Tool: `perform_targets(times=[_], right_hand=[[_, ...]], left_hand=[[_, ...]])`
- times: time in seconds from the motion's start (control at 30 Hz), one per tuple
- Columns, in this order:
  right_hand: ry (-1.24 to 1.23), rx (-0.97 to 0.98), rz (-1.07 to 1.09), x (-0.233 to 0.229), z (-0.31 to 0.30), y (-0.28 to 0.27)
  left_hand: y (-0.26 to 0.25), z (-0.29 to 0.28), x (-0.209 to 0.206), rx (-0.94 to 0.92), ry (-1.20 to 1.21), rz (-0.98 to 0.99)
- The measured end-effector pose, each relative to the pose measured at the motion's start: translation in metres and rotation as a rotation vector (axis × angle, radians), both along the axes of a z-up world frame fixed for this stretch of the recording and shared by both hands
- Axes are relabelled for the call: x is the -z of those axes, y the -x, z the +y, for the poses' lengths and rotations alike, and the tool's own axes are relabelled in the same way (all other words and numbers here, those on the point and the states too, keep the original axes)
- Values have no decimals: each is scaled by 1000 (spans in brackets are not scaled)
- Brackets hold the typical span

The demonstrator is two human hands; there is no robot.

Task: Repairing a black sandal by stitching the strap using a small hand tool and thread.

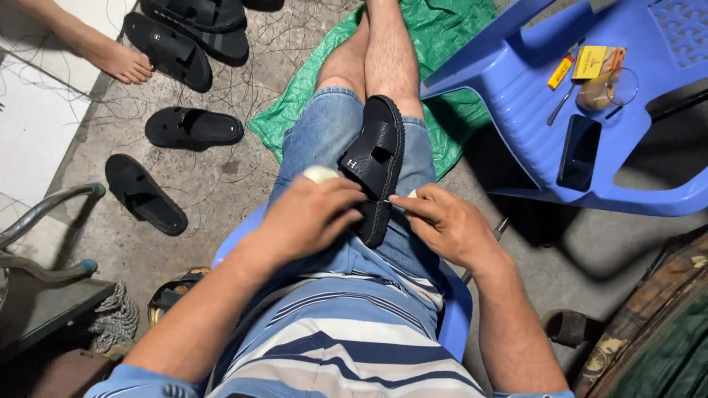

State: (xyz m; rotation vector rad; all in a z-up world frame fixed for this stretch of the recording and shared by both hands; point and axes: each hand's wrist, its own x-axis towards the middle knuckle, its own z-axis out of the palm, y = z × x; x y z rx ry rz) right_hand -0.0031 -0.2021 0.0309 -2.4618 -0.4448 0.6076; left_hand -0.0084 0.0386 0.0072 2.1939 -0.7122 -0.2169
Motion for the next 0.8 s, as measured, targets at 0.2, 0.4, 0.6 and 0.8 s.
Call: perform_targets(times=[0.2, 0.4, 0.6, 0.8], right_hand=[[-12, -3, -12, 7, -2, -2], [-48, 12, 30, 12, -5, -4], [13, 37, -40, 16, -4, -1], [330, -48, -145, 11, 6, 5]], left_hand=[[15, -35, 31, -289, 79, 344], [20, -42, 38, -441, 224, 439], [20, -47, 39, -490, 317, 487], [23, -59, 45, -503, 344, 461]])
